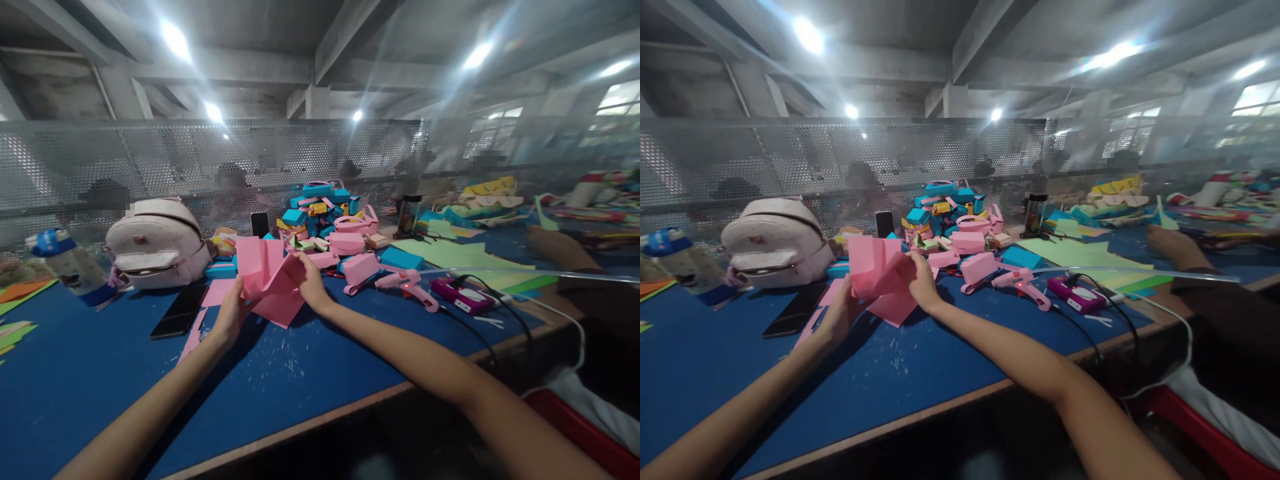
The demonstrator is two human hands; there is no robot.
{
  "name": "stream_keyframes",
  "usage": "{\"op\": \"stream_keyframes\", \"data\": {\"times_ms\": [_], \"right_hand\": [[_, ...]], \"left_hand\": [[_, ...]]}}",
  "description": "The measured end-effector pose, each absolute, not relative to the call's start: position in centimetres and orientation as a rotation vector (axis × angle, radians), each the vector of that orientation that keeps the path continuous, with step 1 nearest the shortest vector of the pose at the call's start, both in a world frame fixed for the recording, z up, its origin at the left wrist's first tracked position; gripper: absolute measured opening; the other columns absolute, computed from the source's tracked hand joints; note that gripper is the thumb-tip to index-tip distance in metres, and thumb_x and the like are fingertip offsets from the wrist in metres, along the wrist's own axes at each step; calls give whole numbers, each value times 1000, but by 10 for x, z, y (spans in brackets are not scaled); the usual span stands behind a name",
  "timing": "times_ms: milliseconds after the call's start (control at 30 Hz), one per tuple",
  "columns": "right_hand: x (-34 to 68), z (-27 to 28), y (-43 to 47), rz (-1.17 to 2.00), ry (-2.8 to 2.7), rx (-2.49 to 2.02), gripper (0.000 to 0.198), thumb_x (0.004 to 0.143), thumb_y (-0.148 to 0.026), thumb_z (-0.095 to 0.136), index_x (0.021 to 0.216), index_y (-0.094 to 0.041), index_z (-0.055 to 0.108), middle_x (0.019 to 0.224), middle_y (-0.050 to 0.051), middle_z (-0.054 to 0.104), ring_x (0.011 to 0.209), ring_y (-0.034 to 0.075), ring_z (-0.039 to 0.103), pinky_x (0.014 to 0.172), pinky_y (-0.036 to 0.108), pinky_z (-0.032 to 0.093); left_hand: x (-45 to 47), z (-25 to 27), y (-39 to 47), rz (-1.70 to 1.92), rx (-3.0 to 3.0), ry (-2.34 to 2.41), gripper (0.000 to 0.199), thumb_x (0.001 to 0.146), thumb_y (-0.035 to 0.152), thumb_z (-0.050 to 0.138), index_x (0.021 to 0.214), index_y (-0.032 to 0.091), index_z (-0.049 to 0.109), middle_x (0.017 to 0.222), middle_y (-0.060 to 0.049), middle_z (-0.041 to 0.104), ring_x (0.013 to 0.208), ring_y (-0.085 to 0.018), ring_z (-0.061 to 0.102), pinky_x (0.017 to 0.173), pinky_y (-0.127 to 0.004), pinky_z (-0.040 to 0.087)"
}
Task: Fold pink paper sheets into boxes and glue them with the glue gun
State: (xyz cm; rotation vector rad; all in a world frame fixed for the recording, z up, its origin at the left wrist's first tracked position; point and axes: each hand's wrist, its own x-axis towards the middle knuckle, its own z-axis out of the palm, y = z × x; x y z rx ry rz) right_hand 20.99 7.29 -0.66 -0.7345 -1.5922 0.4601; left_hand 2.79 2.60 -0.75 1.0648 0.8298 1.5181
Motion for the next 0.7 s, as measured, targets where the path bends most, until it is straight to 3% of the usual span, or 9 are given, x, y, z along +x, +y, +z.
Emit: {"op": "stream_keyframes", "data": {"times_ms": [133,367,567,700], "right_hand": [[210,-6,74,515,-1530,-736,18,86,-35,52,95,-20,53,91,6,61,87,21,58,83,33,48],[210,-7,80,542,-1473,-734,19,87,-35,49,95,-19,54,95,7,61,92,20,57,87,33,46],[212,-6,82,504,-1502,-740,22,89,-33,45,100,-17,54,100,10,62,96,21,57,88,34,46],[215,1,72,435,-1614,-694,23,90,-34,45,101,-18,58,102,10,64,97,22,58,88,34,46]], "left_hand": [[25,-11,29,1508,1128,820,51,79,57,64,111,17,66,120,-11,66,118,-30,56,96,-43,49],[23,-16,31,1534,1245,849,45,73,42,76,112,22,67,116,-6,68,115,-26,58,102,-38,44],[23,-12,26,1563,1229,843,31,77,41,73,101,21,70,110,-5,69,111,-24,61,98,-35,47],[22,-8,27,1582,1137,797,28,80,39,69,103,23,68,113,-4,68,117,-25,56,96,-36,48]]}}
